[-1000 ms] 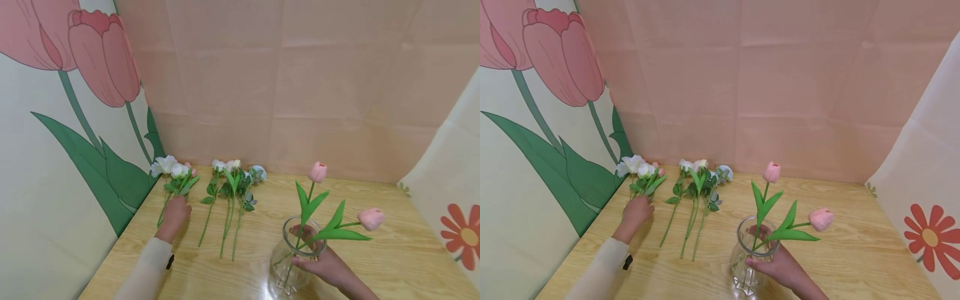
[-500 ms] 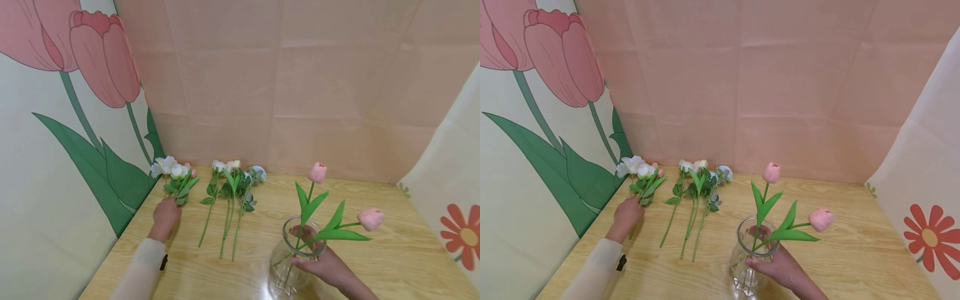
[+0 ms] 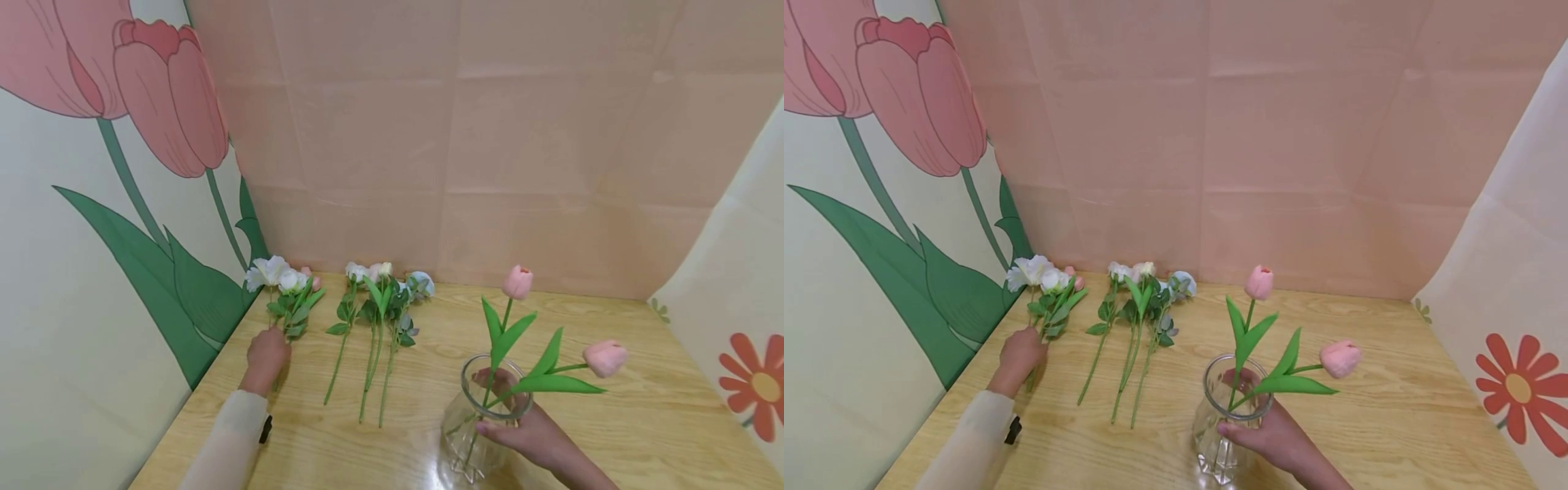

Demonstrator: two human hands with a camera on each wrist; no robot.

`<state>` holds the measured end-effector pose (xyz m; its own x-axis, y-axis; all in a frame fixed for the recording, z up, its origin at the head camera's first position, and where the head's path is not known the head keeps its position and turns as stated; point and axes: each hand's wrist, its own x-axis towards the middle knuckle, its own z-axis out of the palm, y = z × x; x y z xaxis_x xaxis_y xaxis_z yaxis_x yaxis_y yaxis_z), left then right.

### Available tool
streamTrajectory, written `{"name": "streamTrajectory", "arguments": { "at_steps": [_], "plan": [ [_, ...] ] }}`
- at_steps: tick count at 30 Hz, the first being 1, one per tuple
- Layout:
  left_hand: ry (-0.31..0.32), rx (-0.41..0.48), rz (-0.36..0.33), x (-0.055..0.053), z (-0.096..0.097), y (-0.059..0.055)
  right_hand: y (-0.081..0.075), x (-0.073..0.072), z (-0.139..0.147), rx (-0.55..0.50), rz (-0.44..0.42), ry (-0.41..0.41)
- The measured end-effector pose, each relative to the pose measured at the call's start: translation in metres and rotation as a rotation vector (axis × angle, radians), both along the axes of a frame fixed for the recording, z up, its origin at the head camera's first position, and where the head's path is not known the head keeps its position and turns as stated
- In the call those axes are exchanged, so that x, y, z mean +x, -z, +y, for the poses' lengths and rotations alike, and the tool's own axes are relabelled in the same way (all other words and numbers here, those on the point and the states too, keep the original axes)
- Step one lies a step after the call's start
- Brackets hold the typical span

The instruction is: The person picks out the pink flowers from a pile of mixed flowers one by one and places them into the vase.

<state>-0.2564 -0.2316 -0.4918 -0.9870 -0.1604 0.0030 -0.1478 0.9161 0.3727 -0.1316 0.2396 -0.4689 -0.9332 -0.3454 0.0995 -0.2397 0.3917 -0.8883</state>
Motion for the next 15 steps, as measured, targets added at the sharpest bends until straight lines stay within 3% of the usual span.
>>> {"name": "streamTrajectory", "arguments": {
  "at_steps": [8,15],
  "plan": [
    [0.003,-0.013,-0.055,-0.0010,-0.0026,0.0011,-0.0007,-0.0001,-0.0007,0.002,0.009,0.001],
    [0.015,-0.018,-0.024,-0.0001,-0.0029,-0.0025,-0.0003,0.0003,-0.0001,0.013,0.037,0.011]
  ]
}}
